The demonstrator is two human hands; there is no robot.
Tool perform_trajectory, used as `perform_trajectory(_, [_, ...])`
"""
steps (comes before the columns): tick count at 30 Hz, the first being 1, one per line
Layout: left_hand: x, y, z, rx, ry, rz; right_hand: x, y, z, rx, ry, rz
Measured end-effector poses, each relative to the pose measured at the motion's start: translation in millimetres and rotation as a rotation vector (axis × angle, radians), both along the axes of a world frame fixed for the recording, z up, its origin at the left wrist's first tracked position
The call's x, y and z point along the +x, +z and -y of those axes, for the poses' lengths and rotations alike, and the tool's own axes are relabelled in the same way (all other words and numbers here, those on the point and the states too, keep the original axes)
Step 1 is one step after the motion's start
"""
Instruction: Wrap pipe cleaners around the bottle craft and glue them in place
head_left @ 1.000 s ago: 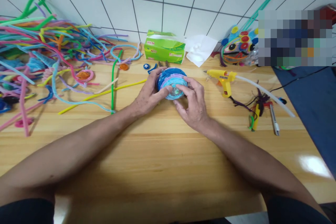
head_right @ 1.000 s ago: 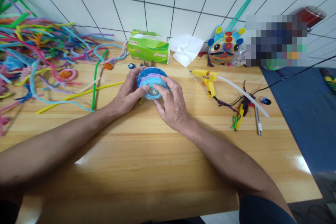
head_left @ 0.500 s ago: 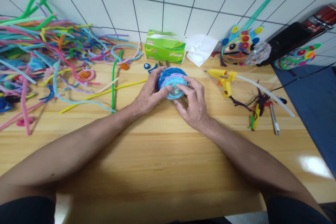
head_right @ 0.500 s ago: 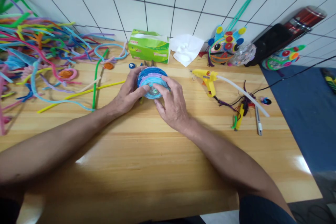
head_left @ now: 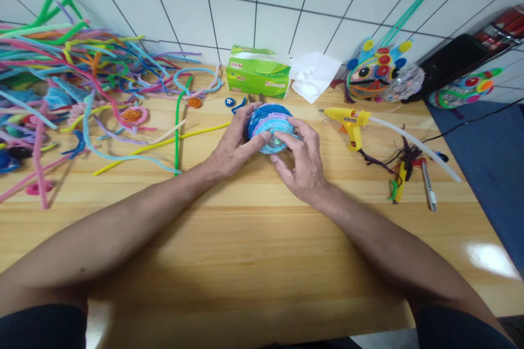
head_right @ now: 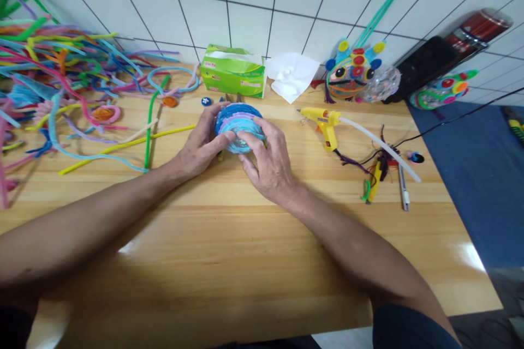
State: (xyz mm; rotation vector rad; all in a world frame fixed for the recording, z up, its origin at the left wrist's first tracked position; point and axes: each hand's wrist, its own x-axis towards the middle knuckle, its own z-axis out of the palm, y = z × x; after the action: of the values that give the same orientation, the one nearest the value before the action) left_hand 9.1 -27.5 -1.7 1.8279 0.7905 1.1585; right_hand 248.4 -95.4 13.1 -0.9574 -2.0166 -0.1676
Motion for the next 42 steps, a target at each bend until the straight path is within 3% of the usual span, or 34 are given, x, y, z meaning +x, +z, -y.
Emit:
perform_trajectory(12, [1.2, 7.5, 3.7, -0.03, -0.002, 0.008, 2.8, -3.3, 0.7, -0.086, -0.006, 0.009])
perform_trajectory(19, [1.1, 7.3, 3.0, -0.019, 0.003, 0.006, -0.6, -3.0, 0.5, 0.001, -0.026, 0.015])
perform_trajectory(26, [1.0, 5.2, 1.9, -0.022, 0.002, 0.027, 4.1, -3.1, 2.8, -0.125, -0.047, 0.032])
perform_trajectory(34, [-0.3, 7.4, 2.9, -0.035, -0.009, 0.02, 0.5, -3.1, -0.1, -0.021, -0.013, -0.007])
perform_trajectory(42, [-1.2, 6.5, 1.5, -0.04, -0.017, 0.011, 2.2, -3.4, 0.8, -0.075, -0.05, 0.022])
